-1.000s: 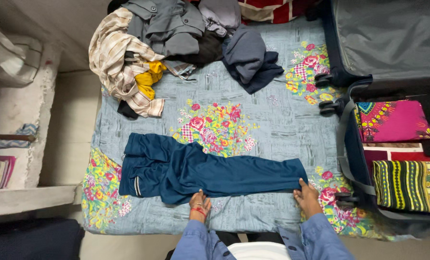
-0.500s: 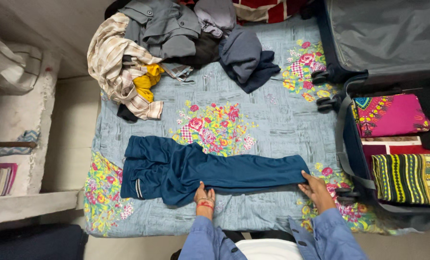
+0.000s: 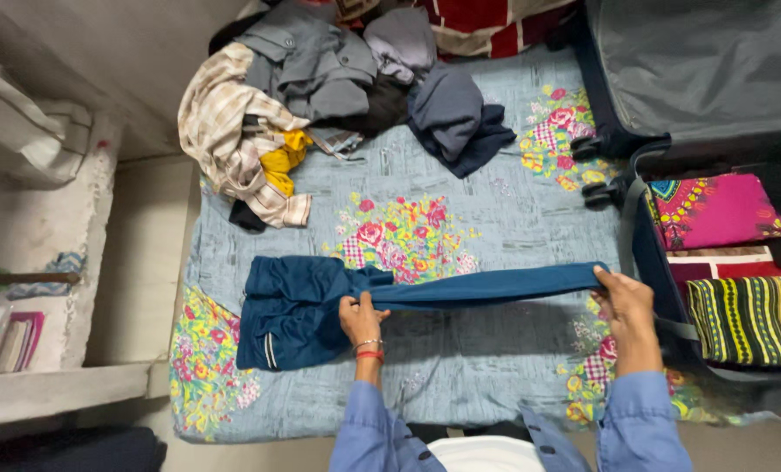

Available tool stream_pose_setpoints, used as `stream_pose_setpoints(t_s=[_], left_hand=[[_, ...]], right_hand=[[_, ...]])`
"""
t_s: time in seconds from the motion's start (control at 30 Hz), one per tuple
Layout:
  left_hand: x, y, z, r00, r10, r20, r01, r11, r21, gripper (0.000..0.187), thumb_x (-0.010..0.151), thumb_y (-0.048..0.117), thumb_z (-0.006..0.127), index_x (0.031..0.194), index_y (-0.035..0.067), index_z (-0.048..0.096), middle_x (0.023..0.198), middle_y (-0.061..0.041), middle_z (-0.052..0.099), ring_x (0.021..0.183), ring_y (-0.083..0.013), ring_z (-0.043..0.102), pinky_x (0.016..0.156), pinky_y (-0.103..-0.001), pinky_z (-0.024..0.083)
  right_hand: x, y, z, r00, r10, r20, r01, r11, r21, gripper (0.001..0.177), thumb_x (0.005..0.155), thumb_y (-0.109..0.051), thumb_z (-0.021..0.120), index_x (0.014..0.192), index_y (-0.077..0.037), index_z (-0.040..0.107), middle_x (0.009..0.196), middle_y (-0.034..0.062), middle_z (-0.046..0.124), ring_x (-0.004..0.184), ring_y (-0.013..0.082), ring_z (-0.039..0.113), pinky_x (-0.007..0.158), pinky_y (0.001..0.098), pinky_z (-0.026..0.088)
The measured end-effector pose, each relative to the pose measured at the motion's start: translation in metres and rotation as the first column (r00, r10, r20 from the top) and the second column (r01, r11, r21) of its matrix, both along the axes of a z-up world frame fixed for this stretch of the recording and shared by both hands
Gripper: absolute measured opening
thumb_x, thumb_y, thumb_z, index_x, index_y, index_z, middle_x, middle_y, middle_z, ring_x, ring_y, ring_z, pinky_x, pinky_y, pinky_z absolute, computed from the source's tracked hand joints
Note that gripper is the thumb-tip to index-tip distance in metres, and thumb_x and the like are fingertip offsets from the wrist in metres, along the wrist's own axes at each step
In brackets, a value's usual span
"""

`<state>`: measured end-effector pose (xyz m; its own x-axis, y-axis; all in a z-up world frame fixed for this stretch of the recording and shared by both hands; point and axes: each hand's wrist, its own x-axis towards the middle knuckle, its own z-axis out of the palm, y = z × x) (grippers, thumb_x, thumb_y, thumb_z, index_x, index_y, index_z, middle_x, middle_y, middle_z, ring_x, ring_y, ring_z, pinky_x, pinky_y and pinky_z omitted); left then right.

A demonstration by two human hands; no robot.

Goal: The person folds a patterned cloth, a pair of blue pants, and a pair of grey shorts, placing each item into an open suitcase on a bed.

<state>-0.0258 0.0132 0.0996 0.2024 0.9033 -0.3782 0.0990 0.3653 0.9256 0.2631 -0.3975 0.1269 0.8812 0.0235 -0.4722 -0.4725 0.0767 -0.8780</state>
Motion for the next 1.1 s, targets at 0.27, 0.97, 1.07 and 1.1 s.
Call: stream_pose_setpoints(t_s=[0.27,0.97,1.07,1.1], left_hand=[[-0.003,0.018,-0.034,0.994,-0.095,-0.048,0.083,0.973,-0.217,0.028,0.086,0.011,0.071,0.085,-0.001,0.047,0.063,-0.026,0.062,0.045,-0.029,0.064,0.036,-0.036,0.05],[0.028,-0.049,-0.072,0.978,0.136,0.155,-0.062,0.909,-0.412,0.028,0.083,-0.013,0.067,0.094,-0.001,0.044,0.083,-0.017,0.054,0.065,-0.0299,0.061,0.064,-0.05,0.066],[0.015,-0.072,-0.071,0.986,0.141,-0.092,-0.168,0.87,-0.464,0.042,0.08,-0.021,0.062,0.106,0.002,0.039,0.098,-0.024,0.054,0.074,-0.0381,0.064,0.068,-0.057,0.064],[0.011,-0.078,-0.069,0.97,0.178,-0.166,-0.237,0.838,-0.491,0.052,0.079,-0.024,0.062,0.111,0.005,0.032,0.106,-0.025,0.052,0.08,-0.0408,0.065,0.071,-0.058,0.064]], right_hand=[[-0.014,-0.016,0.009,0.985,-0.076,-0.152,0.041,0.974,-0.223,0.024,0.082,-0.004,0.082,0.102,0.004,0.072,0.083,0.0069,0.069,0.063,0.0175,0.063,0.055,0.0272,0.052],[0.003,-0.02,-0.047,0.989,-0.143,-0.032,0.123,0.927,-0.354,0.025,0.084,-0.004,0.084,0.103,-0.009,0.067,0.091,0.0036,0.068,0.07,0.0156,0.061,0.055,0.031,0.051],[-0.01,-0.04,-0.085,0.987,-0.109,-0.115,0.045,0.889,-0.455,0.028,0.081,-0.002,0.085,0.099,-0.004,0.064,0.089,0.0058,0.066,0.069,0.0164,0.062,0.054,0.0352,0.054],[-0.012,-0.047,-0.093,0.987,-0.096,-0.132,0.021,0.877,-0.48,0.03,0.081,-0.001,0.086,0.099,-0.002,0.062,0.089,0.0072,0.065,0.069,0.0173,0.062,0.053,0.0375,0.054]])
